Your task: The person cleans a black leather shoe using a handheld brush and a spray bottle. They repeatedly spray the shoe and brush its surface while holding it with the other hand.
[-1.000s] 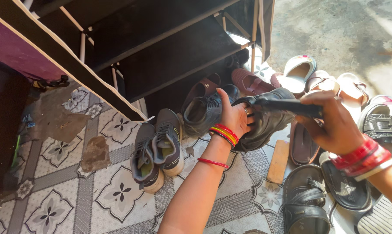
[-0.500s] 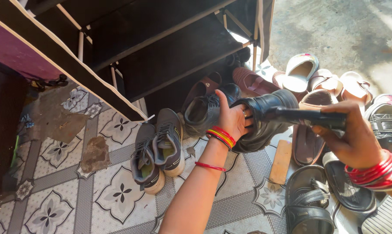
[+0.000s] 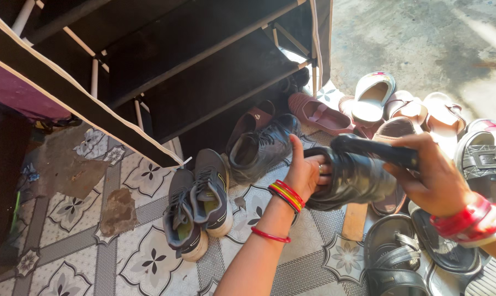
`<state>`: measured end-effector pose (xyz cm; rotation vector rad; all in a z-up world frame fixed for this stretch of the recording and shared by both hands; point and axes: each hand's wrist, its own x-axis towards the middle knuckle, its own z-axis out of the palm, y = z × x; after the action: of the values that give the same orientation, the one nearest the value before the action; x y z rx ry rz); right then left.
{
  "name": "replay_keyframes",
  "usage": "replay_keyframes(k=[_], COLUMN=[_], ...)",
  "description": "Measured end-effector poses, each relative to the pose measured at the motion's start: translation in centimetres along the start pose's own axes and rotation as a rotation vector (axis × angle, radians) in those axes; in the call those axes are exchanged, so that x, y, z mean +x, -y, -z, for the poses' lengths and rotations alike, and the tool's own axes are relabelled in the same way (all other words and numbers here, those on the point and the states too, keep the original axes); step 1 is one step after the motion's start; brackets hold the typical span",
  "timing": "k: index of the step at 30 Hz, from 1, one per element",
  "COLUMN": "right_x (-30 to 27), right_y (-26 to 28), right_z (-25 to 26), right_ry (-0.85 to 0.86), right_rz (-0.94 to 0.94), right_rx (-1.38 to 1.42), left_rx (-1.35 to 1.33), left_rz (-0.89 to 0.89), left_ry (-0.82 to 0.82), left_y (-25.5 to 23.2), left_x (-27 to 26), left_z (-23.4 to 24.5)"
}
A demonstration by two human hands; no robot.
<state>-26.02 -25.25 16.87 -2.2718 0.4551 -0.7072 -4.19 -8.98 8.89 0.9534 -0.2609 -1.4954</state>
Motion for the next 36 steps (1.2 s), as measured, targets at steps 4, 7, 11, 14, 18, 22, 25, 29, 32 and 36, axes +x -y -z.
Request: replay_keyframes(k=[4, 7, 11, 14, 18, 22, 25, 29, 32, 36], right_x=[-2.0, -1.6, -1.3, -0.8, -0.5, 1.1, 2.1, 3.8, 3.1, -0.1], right_y=[-0.6, -1.0, 0.3, 1.6, 0.8, -2.0, -2.1, -0.9, 0.2, 2.3], right_z=[1.1, 2.4, 2.7, 2.6, 1.5, -0.1, 0.6, 1.5, 1.4, 2.0], right_ry=[-0.038, 0.019, 0.132, 0.136, 0.077, 0.106, 0.049, -0.035, 0.014, 0.054], right_rz=[-0.08, -0.112, -0.123, -0.193, -0.214, -0.205, -0.139, 0.102, -0.086, 0.027], right_rx=[0.088, 0.138, 0.24, 0.212, 0.209, 0.438, 0.228, -0.404, -0.047, -0.046], left_rx=[0.028, 0.057, 0.109, 0.129, 0.181, 0.038, 0.093, 0.112, 0.115, 0.056], left_rz=[-0.026, -0.057, -0.225, -0.366, -0.442, -0.437, -0.463, -0.406, -0.416, -0.456], left_ry=[-0.065, -0.122, -0.081, -0.076, -0.046, -0.066, -0.032, -0.04, -0.084, -0.088], left_y=[0.1, -1.3, -1.5, -1.2, -0.3, 1.1, 1.7, 1.5, 1.1, 0.3], left_x=[0.3, -0.2, -0.8, -0.9, -0.1, 1.3, 1.8, 2.0, 1.8, 1.9], left_z=[0.2, 0.7, 0.4, 0.1, 1.3, 2.9, 3.6, 2.8, 2.0, 2.1])
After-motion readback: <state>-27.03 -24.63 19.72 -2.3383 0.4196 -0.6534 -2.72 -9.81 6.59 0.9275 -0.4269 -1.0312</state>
